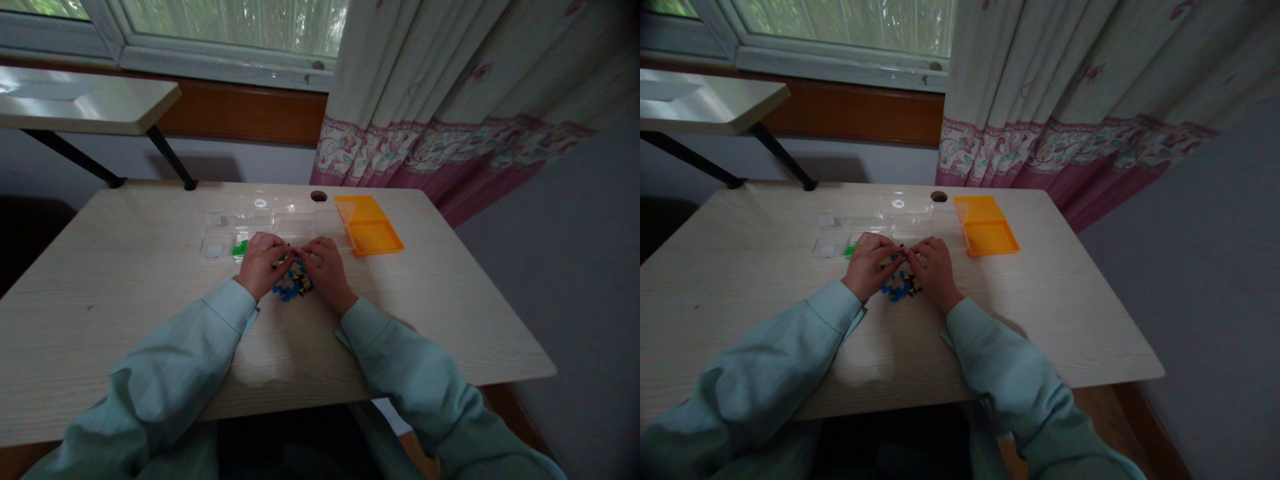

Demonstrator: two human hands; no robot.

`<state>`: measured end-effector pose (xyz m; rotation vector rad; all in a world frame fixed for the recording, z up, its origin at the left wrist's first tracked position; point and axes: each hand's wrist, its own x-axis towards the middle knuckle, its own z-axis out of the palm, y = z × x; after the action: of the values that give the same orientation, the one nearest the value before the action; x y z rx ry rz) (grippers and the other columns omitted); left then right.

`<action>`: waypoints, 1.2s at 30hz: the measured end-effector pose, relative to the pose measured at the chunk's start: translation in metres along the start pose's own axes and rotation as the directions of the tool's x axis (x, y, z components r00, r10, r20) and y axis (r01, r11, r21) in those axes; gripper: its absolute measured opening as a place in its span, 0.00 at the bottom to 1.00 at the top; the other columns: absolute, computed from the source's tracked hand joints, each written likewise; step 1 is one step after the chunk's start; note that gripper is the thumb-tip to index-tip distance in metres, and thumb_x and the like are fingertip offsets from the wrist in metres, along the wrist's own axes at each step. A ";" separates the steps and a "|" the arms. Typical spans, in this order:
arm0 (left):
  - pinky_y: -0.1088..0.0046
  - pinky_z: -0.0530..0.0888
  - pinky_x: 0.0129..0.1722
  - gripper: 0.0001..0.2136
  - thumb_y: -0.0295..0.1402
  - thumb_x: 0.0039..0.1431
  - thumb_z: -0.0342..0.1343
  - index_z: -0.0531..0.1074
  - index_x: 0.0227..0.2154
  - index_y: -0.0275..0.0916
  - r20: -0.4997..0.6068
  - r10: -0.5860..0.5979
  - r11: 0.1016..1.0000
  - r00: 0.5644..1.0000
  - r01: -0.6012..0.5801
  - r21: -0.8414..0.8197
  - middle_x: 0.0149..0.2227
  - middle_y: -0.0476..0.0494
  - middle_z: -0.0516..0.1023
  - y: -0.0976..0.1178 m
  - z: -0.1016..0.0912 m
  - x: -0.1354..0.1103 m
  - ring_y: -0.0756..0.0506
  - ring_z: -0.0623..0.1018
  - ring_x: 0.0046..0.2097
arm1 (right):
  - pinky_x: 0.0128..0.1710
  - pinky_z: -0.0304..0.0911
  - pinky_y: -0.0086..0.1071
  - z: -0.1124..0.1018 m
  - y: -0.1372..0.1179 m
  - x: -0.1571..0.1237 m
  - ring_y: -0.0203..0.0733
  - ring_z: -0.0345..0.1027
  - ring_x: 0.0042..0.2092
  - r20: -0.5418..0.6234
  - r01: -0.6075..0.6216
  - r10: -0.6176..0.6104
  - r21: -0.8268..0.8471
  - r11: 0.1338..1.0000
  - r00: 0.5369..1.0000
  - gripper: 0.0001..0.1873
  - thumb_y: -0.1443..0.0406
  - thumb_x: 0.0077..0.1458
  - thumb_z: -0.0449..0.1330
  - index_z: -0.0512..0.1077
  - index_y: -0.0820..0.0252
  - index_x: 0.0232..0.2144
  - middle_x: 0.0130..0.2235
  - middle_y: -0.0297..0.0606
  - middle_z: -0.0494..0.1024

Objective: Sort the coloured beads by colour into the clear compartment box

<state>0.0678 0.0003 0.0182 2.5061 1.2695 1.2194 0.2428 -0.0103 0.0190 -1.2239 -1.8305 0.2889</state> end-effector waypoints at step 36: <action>0.63 0.65 0.44 0.08 0.39 0.58 0.55 0.76 0.34 0.42 -0.170 -0.177 0.980 0.969 0.190 0.062 0.34 0.45 0.72 -0.008 0.002 -0.001 0.44 0.67 0.42 | 0.41 0.57 0.35 -0.041 0.012 0.013 0.41 0.63 0.40 0.605 0.362 -0.235 -0.095 0.927 0.761 0.06 0.65 0.54 0.61 0.78 0.54 0.35 0.35 0.39 0.75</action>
<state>0.0632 0.0054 0.0128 2.3139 1.5768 1.3790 0.2804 -0.0048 0.0421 -1.0093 -2.6238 0.3218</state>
